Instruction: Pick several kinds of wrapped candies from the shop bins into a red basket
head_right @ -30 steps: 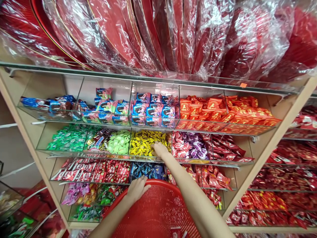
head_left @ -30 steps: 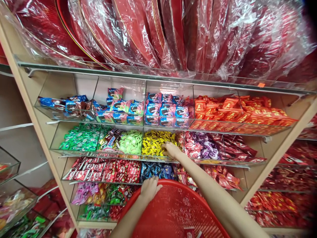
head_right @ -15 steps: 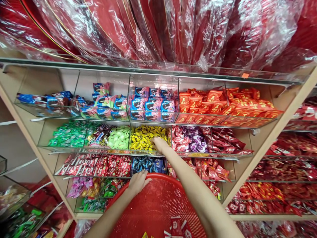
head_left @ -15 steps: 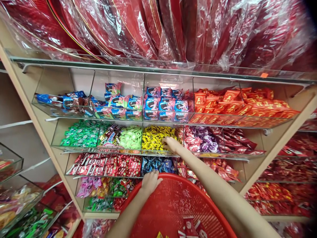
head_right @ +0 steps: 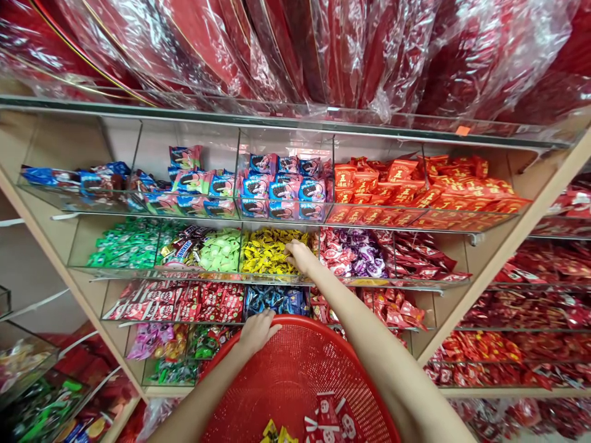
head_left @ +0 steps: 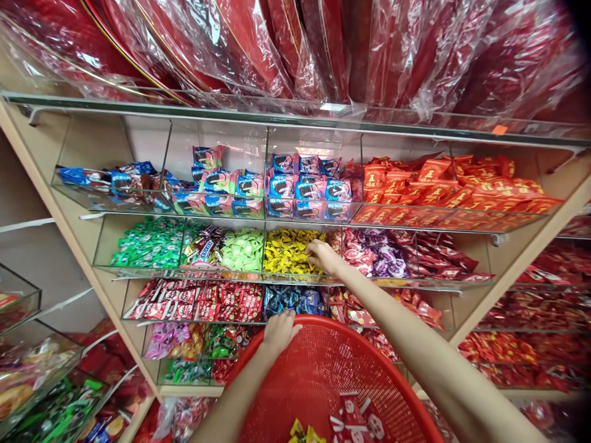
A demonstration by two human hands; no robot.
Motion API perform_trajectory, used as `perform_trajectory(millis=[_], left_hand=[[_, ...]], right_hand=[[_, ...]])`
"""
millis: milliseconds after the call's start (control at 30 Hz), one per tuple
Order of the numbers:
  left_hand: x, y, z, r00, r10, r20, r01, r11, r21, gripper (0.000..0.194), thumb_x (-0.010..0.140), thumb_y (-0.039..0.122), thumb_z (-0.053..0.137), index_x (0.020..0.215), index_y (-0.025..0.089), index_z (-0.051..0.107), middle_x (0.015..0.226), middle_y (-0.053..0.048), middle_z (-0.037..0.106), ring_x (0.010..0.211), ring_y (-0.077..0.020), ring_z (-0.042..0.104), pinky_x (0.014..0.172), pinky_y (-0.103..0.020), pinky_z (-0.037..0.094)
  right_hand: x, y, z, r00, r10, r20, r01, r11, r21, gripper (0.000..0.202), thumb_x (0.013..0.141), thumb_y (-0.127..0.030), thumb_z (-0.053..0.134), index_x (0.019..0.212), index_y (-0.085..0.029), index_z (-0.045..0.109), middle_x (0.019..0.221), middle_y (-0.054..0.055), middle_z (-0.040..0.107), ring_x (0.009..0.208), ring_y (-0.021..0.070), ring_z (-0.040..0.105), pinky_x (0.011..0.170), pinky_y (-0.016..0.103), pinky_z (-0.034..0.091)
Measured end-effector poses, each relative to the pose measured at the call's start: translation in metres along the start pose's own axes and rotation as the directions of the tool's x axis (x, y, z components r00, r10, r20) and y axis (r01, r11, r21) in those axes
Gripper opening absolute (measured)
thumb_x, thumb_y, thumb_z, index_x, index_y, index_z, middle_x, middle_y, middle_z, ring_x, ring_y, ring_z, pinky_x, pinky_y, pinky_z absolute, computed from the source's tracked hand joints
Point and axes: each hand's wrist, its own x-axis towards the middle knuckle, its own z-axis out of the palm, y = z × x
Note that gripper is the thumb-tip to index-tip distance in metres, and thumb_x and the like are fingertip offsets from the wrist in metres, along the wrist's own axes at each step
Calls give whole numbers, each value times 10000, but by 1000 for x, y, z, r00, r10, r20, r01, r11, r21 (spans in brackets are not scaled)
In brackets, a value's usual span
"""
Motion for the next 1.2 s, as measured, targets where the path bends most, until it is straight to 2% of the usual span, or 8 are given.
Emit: perform_trajectory(millis=[200, 333, 433, 533, 633, 733, 933, 1200], left_hand=[[-2, 1, -2, 1000, 6, -13, -5, 1000, 6, 395, 854, 467, 327, 1049, 171, 502, 1061, -93, 590, 925, -203, 576, 776, -301, 446], [-2, 2, -4, 1000, -2, 7, 2, 1000, 15, 411, 854, 477, 315, 1077, 178, 488, 1079, -96, 581, 942, -200, 567, 785, -298, 441], [-1, 2, -6, 999, -10, 32, 9, 1000, 20, 429, 852, 492, 303, 1086, 181, 483, 1089, -100, 574, 947, -202, 563, 788, -303, 436], [-1, 3, -7, 999, 14, 28, -15, 1000, 13, 442, 857, 497, 281, 1089, 177, 479, 1100, -103, 568, 946, -207, 561, 786, -306, 431], [-1, 3, -7, 1000, 16, 26, -16, 1000, 22, 424, 861, 482, 289, 1092, 176, 472, 1098, -96, 565, 942, -207, 559, 778, -297, 426], [0, 4, -6, 999, 23, 34, -24, 999, 24, 402, 866, 471, 290, 1080, 181, 466, 1081, -84, 568, 920, -202, 564, 751, -289, 427], [0, 5, -5, 999, 26, 29, -27, 999, 35, 444, 858, 511, 260, 1055, 174, 470, 1054, -94, 574, 910, -202, 566, 738, -288, 425], [1, 4, -5, 999, 47, 15, -48, 997, 54, 407, 862, 487, 284, 1030, 170, 477, 1028, -89, 585, 888, -202, 577, 704, -286, 435]], right_hand=[[-5, -1, -7, 998, 35, -43, -33, 998, 50, 110, 726, -131, 578, 834, -143, 593, 854, 53, 542, 785, 144, 507, 713, 235, 382], [-14, -8, -25, 989, -30, -142, 44, 994, 99, 101, 746, -180, 577, 841, -146, 591, 850, 55, 549, 774, 147, 514, 721, 252, 400], [-37, -25, -41, 973, -93, -211, 130, 976, 172, 114, 785, -233, 541, 859, -159, 587, 881, 58, 555, 825, 156, 524, 762, 280, 414], [-74, -50, -49, 968, -126, -215, 180, 950, 255, 134, 816, -250, 505, 896, -174, 580, 939, 59, 550, 907, 159, 518, 813, 305, 413], [-119, -77, -41, 982, -140, -124, 174, 923, 343, 156, 836, -245, 475, 944, -191, 574, 989, 56, 535, 946, 151, 508, 827, 304, 419], [-163, -97, -18, 987, -151, 48, 114, 889, 444, 185, 855, -239, 435, 986, -206, 561, 1014, 53, 521, 954, 138, 507, 835, 289, 429], [-229, -112, 24, 928, -128, 351, -83, 845, 529, 191, 868, -257, 396, 946, -202, 562, 983, 55, 519, 876, 137, 530, 781, 263, 451], [-283, -106, 20, 853, 11, 521, -278, 855, 437, 217, 866, -230, 349, 876, -211, 564, 944, 65, 526, 808, 159, 538, 709, 277, 444]])
